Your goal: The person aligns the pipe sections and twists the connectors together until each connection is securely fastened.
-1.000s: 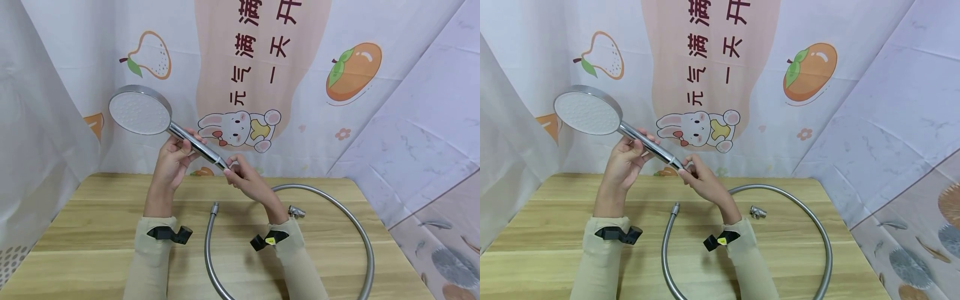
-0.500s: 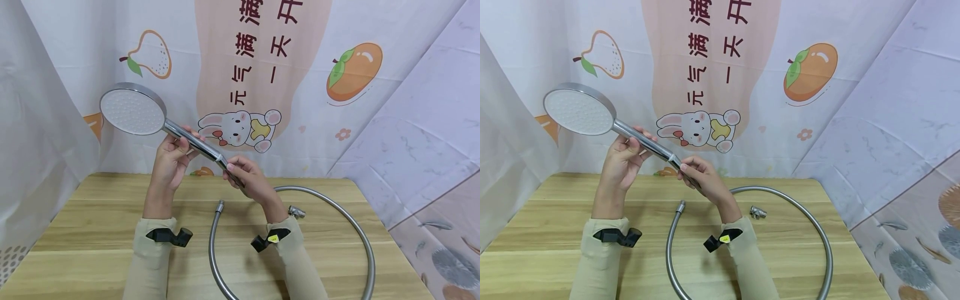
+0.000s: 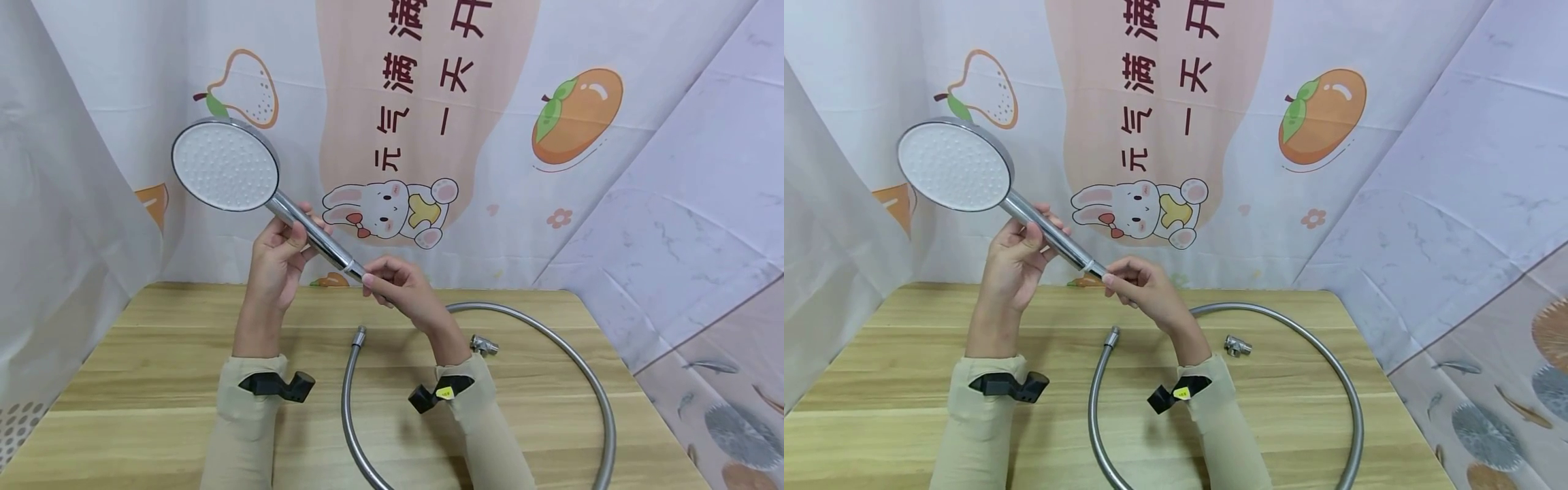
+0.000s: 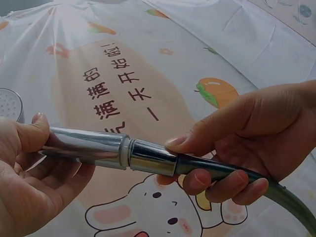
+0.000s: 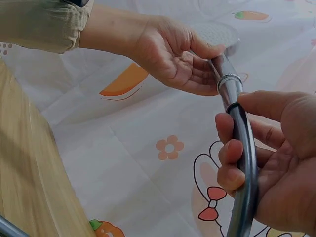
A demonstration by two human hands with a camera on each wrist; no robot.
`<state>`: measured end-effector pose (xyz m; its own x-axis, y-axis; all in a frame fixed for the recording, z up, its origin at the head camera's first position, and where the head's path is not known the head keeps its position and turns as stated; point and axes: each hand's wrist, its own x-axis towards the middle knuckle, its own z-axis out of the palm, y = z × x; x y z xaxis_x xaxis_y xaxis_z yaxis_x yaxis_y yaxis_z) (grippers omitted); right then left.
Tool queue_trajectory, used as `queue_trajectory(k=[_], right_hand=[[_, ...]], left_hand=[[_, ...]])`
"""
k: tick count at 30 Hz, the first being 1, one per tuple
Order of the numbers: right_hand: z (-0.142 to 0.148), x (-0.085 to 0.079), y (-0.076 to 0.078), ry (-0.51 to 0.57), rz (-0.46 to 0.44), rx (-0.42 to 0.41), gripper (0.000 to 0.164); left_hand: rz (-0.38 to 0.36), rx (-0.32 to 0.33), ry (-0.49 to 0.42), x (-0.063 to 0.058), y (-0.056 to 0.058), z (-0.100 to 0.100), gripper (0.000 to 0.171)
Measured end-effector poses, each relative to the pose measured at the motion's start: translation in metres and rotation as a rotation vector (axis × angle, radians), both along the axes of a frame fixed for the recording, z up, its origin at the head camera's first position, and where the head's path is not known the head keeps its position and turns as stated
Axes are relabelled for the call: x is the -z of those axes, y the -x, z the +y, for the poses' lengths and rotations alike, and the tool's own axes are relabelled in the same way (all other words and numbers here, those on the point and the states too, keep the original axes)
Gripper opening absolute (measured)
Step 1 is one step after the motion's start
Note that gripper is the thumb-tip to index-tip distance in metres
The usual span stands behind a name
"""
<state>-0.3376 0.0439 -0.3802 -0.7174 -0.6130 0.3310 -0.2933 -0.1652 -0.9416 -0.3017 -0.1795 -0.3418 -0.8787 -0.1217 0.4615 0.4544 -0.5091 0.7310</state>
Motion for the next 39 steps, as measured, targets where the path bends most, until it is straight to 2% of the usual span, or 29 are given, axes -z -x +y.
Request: queue_trajectory(k=[7, 11, 18, 24, 28, 30, 36, 39], right_hand=[[0.0030, -0.0072, -0.0036, -0.054, 0.069, 0.117, 0.015], [0.0062, -0.0083, -0.0030, -0.074, 0.115, 0.157, 0.017], [0.0069, -0.0070, 0.0006, -0.070, 0.139, 0.141, 0.015], [0.0063, -0.0075, 0.0023, -0.098, 0.110, 0.145, 0.037], [0.0069, -0.0078, 0.0020, -0.101, 0.092, 0.145, 0.042], [0.0070, -0.0079, 0.0014, -0.098, 0.087, 0.145, 0.041], [0.0066, -0.0067, -0.0003, -0.019, 0.051, 0.113, 0.017], [0.0065, -0.0058, -0.0003, 0.012, 0.055, 0.098, 0.013]], left_hand=[[0.020, 0.001, -0.005, 0.0003, 0.0015, 0.0033, 0.023], [0.030, 0.011, -0.019, 0.0004, 0.0021, 0.0054, 0.021], [0.032, 0.012, -0.035, 0.0010, 0.0026, 0.0058, 0.023], [0.035, 0.026, -0.026, 0.0010, 0.0025, 0.0067, 0.023], [0.033, 0.034, -0.012, 0.0011, 0.0026, 0.0077, 0.022], [0.033, 0.035, -0.013, 0.0014, 0.0027, 0.0080, 0.022], [0.030, 0.034, -0.021, 0.0032, 0.0036, 0.0081, 0.023], [0.023, 0.027, -0.026, 0.0039, 0.0045, 0.0080, 0.024]])
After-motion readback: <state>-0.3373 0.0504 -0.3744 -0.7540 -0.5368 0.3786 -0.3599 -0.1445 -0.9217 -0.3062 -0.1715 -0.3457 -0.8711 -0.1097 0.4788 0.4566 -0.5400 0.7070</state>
